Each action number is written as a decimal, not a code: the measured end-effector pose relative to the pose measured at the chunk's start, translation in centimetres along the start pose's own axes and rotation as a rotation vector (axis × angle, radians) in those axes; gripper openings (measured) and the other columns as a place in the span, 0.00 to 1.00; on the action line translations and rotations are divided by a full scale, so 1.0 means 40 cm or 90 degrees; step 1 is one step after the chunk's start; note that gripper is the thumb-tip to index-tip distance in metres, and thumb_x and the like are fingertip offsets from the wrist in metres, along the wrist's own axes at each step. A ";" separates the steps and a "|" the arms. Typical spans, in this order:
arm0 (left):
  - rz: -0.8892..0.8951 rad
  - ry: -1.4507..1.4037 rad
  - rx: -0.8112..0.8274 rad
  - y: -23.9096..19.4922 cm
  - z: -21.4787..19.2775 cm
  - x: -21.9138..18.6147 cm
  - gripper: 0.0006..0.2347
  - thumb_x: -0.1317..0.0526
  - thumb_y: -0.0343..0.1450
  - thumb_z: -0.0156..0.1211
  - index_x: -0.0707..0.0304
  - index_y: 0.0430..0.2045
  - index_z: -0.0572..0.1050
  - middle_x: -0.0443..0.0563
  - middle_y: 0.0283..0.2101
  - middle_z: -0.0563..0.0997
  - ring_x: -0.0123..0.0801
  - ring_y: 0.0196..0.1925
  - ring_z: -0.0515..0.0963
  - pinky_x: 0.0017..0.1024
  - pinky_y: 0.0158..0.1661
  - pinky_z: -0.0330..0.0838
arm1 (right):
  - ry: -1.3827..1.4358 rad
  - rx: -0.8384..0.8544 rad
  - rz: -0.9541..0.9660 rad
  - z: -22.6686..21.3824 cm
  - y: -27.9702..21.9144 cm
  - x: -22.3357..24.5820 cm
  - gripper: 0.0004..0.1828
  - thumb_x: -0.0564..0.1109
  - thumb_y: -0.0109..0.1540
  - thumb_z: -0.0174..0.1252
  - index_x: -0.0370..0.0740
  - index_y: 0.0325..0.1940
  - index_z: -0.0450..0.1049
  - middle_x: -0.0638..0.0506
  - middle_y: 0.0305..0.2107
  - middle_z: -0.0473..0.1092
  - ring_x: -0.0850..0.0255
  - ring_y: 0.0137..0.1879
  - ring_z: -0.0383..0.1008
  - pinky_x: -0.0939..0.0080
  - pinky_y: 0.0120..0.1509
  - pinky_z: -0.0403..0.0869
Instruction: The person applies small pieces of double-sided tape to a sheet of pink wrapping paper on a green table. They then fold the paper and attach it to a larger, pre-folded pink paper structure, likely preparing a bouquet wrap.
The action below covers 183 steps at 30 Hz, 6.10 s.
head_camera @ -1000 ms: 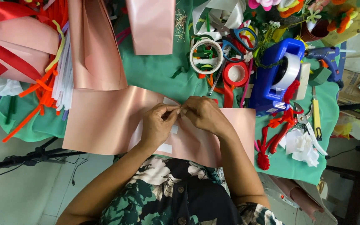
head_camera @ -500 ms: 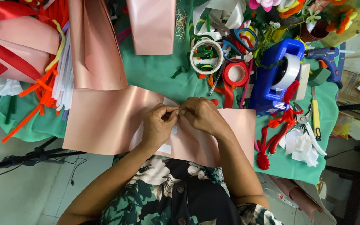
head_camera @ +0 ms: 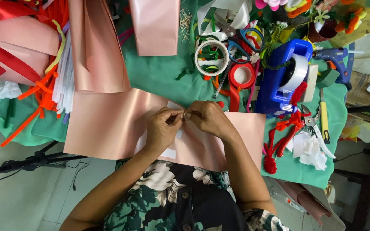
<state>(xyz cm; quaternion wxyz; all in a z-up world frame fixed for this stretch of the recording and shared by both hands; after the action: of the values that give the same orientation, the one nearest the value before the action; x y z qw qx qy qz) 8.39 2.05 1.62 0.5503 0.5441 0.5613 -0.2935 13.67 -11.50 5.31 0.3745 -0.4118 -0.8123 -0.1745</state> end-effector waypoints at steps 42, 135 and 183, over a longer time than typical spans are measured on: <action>0.251 0.438 0.261 0.076 0.055 0.001 0.11 0.54 0.63 0.74 0.49 0.34 0.79 0.43 0.35 0.79 0.39 0.46 0.79 0.64 0.62 0.56 | -0.232 0.002 0.075 -0.048 -0.023 0.043 0.07 0.50 0.57 0.56 0.50 0.36 0.77 0.47 0.26 0.77 0.40 0.39 0.81 0.38 0.44 0.77; -0.008 0.326 0.417 0.052 -0.033 0.014 0.09 0.65 0.73 0.53 0.69 0.40 0.78 0.61 0.38 0.82 0.53 0.45 0.83 0.42 0.42 0.77 | -0.184 0.070 -0.105 0.079 0.063 0.136 0.04 0.38 0.60 0.45 0.37 0.36 0.66 0.45 0.20 0.68 0.41 0.31 0.78 0.45 0.35 0.77; -0.047 0.315 0.410 0.147 -0.103 -0.011 0.07 0.62 0.74 0.54 0.59 0.42 0.78 0.64 0.39 0.85 0.60 0.46 0.83 0.52 0.45 0.76 | -0.373 -0.080 -0.186 -0.078 0.046 0.048 0.03 0.39 0.59 0.50 0.42 0.36 0.64 0.46 0.22 0.66 0.42 0.32 0.75 0.46 0.38 0.73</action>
<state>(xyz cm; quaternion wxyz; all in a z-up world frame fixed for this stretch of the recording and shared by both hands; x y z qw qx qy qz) 12.57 7.13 4.52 0.1892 0.7222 0.5753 -0.3341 15.85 -11.21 8.77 0.0693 -0.3460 -0.9235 -0.1504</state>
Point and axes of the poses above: each hand's wrist, its own y-axis towards the middle knuckle, its own z-axis out of the palm, x = y × z, the point moved 9 cm from there along y, towards the middle knuckle
